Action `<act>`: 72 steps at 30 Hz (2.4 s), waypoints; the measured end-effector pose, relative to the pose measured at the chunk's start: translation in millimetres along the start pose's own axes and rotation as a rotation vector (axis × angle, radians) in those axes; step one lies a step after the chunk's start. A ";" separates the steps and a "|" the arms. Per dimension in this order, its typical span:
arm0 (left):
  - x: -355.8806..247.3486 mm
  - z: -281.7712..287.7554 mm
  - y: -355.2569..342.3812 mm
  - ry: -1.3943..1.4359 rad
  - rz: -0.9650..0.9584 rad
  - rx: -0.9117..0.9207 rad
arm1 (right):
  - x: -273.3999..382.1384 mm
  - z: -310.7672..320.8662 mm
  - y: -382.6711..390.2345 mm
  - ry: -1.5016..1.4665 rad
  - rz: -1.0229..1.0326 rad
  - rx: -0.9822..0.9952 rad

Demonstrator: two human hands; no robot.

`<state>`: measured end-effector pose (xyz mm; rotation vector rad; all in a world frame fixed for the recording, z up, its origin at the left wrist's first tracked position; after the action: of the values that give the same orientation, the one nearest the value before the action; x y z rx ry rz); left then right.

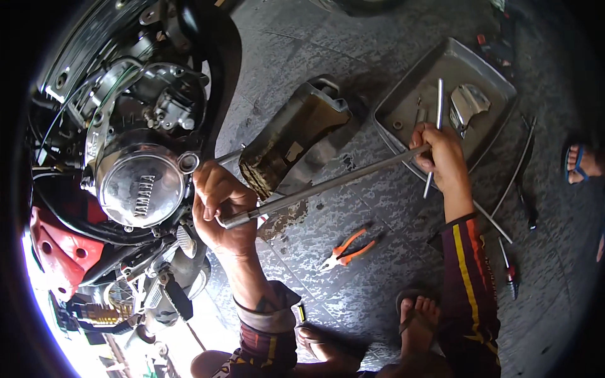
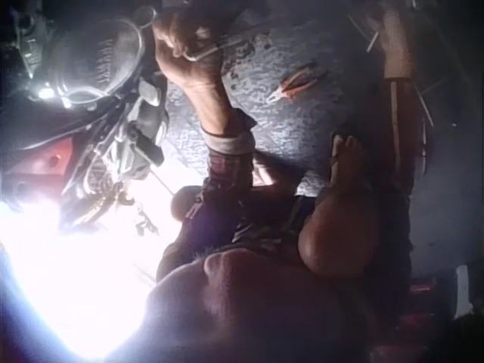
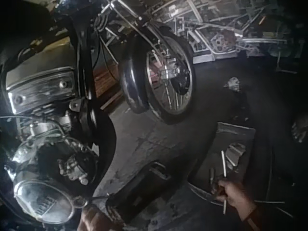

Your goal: The person uses a T-handle socket wrench to unscrew and remove bolts from a motorcycle engine cover, then places the bolts and the cover into a metal tray.

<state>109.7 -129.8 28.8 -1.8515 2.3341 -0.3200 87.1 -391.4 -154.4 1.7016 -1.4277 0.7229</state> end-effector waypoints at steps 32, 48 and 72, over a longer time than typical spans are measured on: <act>-12.5 21.7 0.5 -0.158 0.213 0.045 | -110.1 23.1 154.5 0.596 -0.563 0.019; -31.7 29.5 3.8 -0.452 0.212 0.043 | 58.3 -208.5 89.5 1.218 0.300 0.331; -14.5 22.7 35.3 -0.719 0.335 0.024 | 14.5 -279.6 50.2 0.111 0.059 0.326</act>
<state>85.3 -109.7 -2.4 -1.2305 2.0342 0.3097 57.7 -165.7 16.1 1.8347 -1.3422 1.1158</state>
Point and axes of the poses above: each hand's wrist, its own y-axis away from the middle knuckle, its own z-axis out of the back of the hand, x = y × z, the point moved 7 cm from there along -y, towards the middle knuckle, and after that the axes turned 15 degrees about x, right-handed, at the moved point
